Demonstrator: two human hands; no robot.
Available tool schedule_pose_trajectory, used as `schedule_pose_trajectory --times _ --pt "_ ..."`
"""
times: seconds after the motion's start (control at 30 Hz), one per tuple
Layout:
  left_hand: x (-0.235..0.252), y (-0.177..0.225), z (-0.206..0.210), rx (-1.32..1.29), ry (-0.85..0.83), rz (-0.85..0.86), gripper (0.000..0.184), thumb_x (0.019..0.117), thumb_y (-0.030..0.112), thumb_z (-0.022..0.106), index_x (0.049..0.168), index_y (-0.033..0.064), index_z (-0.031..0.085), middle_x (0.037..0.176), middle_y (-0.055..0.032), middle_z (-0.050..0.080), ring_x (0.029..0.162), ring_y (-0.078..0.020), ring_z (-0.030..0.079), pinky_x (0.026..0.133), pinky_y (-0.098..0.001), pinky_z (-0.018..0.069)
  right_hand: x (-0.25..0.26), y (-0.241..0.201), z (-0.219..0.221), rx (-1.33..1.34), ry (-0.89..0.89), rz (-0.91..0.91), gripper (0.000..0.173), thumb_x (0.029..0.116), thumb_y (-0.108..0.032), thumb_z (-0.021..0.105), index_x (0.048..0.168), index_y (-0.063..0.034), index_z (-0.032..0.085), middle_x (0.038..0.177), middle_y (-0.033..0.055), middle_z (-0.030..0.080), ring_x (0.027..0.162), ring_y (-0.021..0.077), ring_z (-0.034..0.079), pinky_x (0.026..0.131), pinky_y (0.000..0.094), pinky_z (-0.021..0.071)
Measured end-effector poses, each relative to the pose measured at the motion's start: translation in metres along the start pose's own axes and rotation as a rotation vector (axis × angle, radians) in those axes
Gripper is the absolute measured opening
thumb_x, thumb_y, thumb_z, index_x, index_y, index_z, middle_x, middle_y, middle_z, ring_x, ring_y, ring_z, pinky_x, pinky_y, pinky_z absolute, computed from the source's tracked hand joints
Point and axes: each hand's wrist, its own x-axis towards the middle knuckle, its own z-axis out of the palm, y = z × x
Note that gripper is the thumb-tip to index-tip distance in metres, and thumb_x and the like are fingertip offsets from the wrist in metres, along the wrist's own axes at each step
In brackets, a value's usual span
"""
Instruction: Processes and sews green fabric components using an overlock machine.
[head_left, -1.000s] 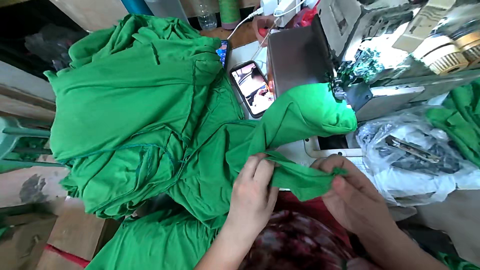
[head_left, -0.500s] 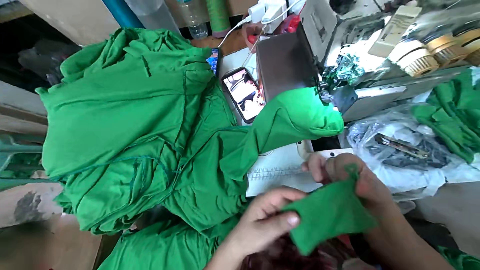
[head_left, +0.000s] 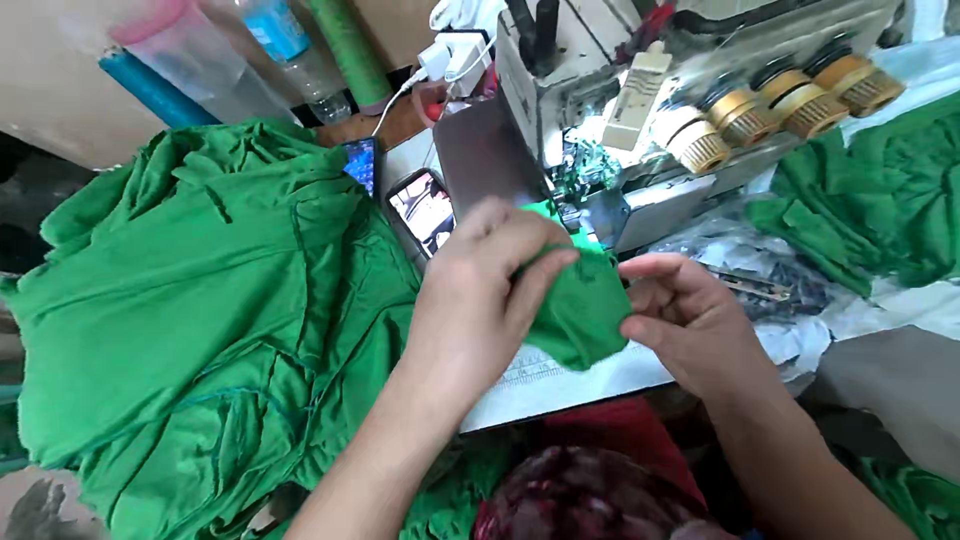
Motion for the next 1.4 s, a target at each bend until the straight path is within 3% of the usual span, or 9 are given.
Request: schedule_pose_trajectory --times 0.13,0.33,0.6,0.77,0.9,1.03,1.2,1.33,1.4 --pt "0.020 -0.024 0.033 0.097 -0.067 -0.069 0.009 0.0960 0.016 0.069 0.095 0.0090 0.074 0.090 -0.0033 0.067 0.083 -0.0122 0.065 0.072 -0.0281 0.0537 0.011 0.018 -0.006 -0.050 0.121 0.060 0.035 0.0857 -0.002 0.074 0.116 -0.0159 0.062 0.081 -0.0085 0.073 0.073 0.0006 0.070 0.072 0.0181 0.0598" --pt "0.019 -0.028 0.033 0.062 -0.097 -0.181 0.010 0.0970 0.018 0.066 0.094 0.0099 0.071 0.089 -0.0002 0.066 0.077 -0.0053 0.062 0.068 -0.0209 0.0512 0.010 0.027 -0.008 -0.067 0.123 -0.007 0.024 0.0878 -0.004 0.075 0.103 -0.0162 0.061 0.089 -0.0071 0.072 0.077 0.0009 0.070 0.074 0.0184 0.0602" --pt "0.019 -0.022 0.033 0.166 -0.162 -0.190 0.008 0.0957 0.019 0.064 0.096 0.0138 0.070 0.091 0.0014 0.064 0.083 -0.0064 0.062 0.070 -0.0228 0.0509 0.017 0.005 -0.004 -0.687 -0.109 -0.021 0.049 0.0975 -0.014 0.050 0.146 -0.0194 0.058 0.144 0.0111 0.046 0.085 0.0002 0.060 0.068 0.0169 0.0544" --pt "0.027 -0.019 0.025 0.182 -0.286 -0.226 0.007 0.0944 0.019 0.064 0.091 0.0141 0.068 0.084 0.0023 0.063 0.077 -0.0076 0.061 0.065 -0.0264 0.0505 0.016 -0.002 -0.006 -0.690 -0.035 0.086 0.061 0.0959 -0.018 0.054 0.156 -0.0128 0.042 0.121 0.0070 0.057 0.065 -0.0031 0.053 0.056 0.0132 0.0482" --pt "0.045 -0.024 0.035 0.217 -0.201 -0.299 0.017 0.0972 0.012 0.060 0.103 -0.0013 0.069 0.099 -0.0158 0.069 0.091 -0.0276 0.067 0.078 -0.0470 0.0542 0.021 0.001 -0.004 -0.411 0.104 0.074 0.057 0.0929 -0.012 0.066 0.148 -0.0151 0.049 0.136 0.0034 0.056 0.062 -0.0019 0.060 0.055 0.0146 0.0555" --pt "0.050 -0.031 0.040 0.247 -0.101 -0.295 0.018 0.0946 0.011 0.059 0.105 -0.0013 0.068 0.100 -0.0176 0.068 0.095 -0.0295 0.068 0.079 -0.0480 0.0535 0.020 0.006 -0.002 -0.292 0.120 -0.059 0.043 0.0919 -0.004 0.067 0.133 -0.0114 0.059 0.125 -0.0005 0.064 0.063 -0.0024 0.060 0.055 0.0126 0.0543" --pt "0.025 -0.022 0.008 -0.345 -0.098 -0.387 0.026 0.0967 0.011 0.064 0.120 0.0132 0.054 0.114 0.0012 0.063 0.076 -0.0024 0.065 0.061 -0.0181 0.0555 0.019 0.011 -0.006 -0.205 0.053 -0.236 0.026 0.0948 -0.002 0.067 0.117 -0.0137 0.070 0.110 -0.0040 0.074 0.091 0.0052 0.072 0.081 0.0213 0.0618" --pt "0.013 -0.020 -0.004 -1.016 -0.040 -0.326 0.033 0.0925 0.002 0.065 0.121 0.0187 0.059 0.120 0.0032 0.070 0.098 -0.0065 0.070 0.083 -0.0225 0.0590 0.030 0.008 -0.010 -0.397 -0.048 -0.358 0.023 0.0927 -0.004 0.069 0.115 -0.0112 0.068 0.117 -0.0027 0.072 0.105 0.0061 0.070 0.088 0.0223 0.0607" --pt "0.013 -0.021 0.000 -0.984 -0.012 -0.163 0.040 0.0913 -0.007 0.061 0.123 0.0163 0.056 0.123 0.0040 0.070 0.102 -0.0057 0.069 0.087 -0.0220 0.0582 0.039 0.000 -0.009 -0.569 -0.083 -0.381 0.025 0.0888 -0.007 0.073 0.113 -0.0078 0.066 0.110 -0.0013 0.070 0.096 0.0018 0.068 0.084 0.0189 0.0596"
